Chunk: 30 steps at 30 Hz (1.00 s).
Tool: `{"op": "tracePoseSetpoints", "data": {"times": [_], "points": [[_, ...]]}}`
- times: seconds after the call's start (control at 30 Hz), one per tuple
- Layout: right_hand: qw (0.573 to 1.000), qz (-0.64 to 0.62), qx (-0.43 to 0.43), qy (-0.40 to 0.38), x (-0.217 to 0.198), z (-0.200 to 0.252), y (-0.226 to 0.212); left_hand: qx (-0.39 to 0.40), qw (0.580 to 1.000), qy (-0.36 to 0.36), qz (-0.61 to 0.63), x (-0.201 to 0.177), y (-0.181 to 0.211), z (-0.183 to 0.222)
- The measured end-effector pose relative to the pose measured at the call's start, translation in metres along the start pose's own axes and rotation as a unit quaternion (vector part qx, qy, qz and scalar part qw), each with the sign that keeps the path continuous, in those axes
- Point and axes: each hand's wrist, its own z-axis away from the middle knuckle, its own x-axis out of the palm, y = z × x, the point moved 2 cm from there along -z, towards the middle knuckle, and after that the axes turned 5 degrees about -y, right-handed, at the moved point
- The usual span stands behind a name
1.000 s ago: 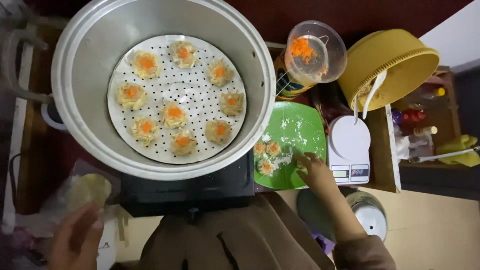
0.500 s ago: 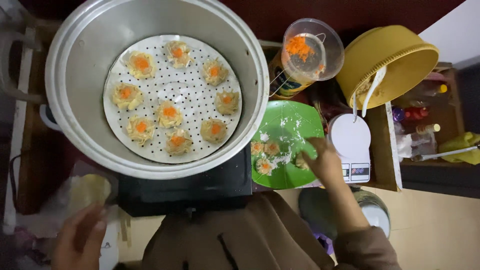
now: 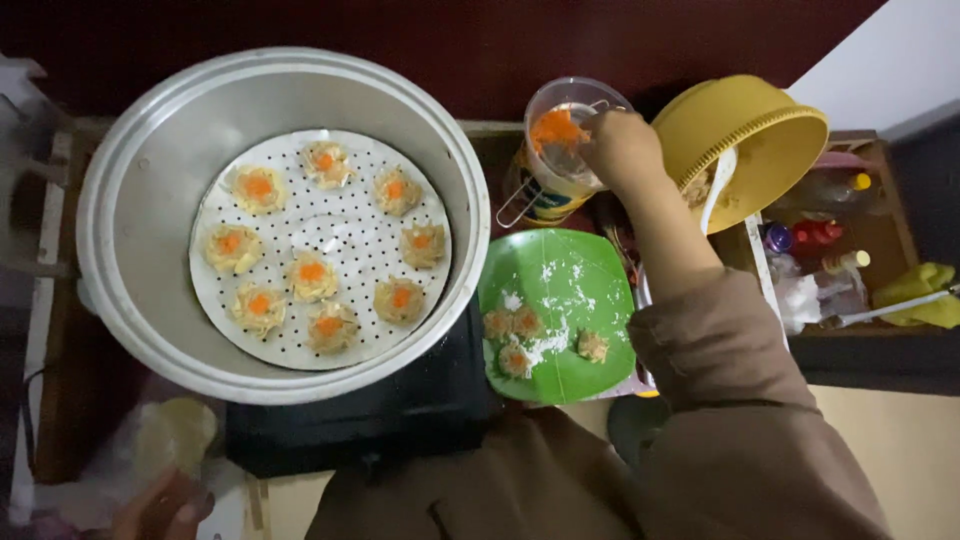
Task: Preparing dumplings by oiling a steamer tray, scooping ingredients, and arranging dumplings with carrot toppings
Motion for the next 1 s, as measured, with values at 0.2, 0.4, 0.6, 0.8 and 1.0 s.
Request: {"op": "tracePoseSetpoints", "data": {"times": [0.2, 0.4, 0.6, 0.8, 1.0], "points": [[0.998, 0.055, -0.023, -0.002, 0.052, -0.062, 0.024, 0.058, 0.975, -0.102, 0.188, 0.017, -0.242, -0.049], [0.989, 0.137, -0.055, -0.016, 0.037, -0.049, 0.003, 0.076, 0.987, -0.082, 0.118, -0.011, -0.271, -0.066], [0.996, 0.085, -0.009, -0.005, 0.022, -0.046, 0.01, 0.095, 0.992, -0.07, 0.05, -0.033, -0.255, -0.074], [0.975, -0.218, -0.022, 0.028, -0.063, 0.054, 0.009, 0.114, 0.991, -0.067, -0.017, -0.03, -0.244, -0.066], [0.943, -0.325, -0.054, 0.047, -0.027, 0.174, 0.04, 0.118, 0.99, -0.071, -0.003, 0.004, -0.158, -0.022]]}}
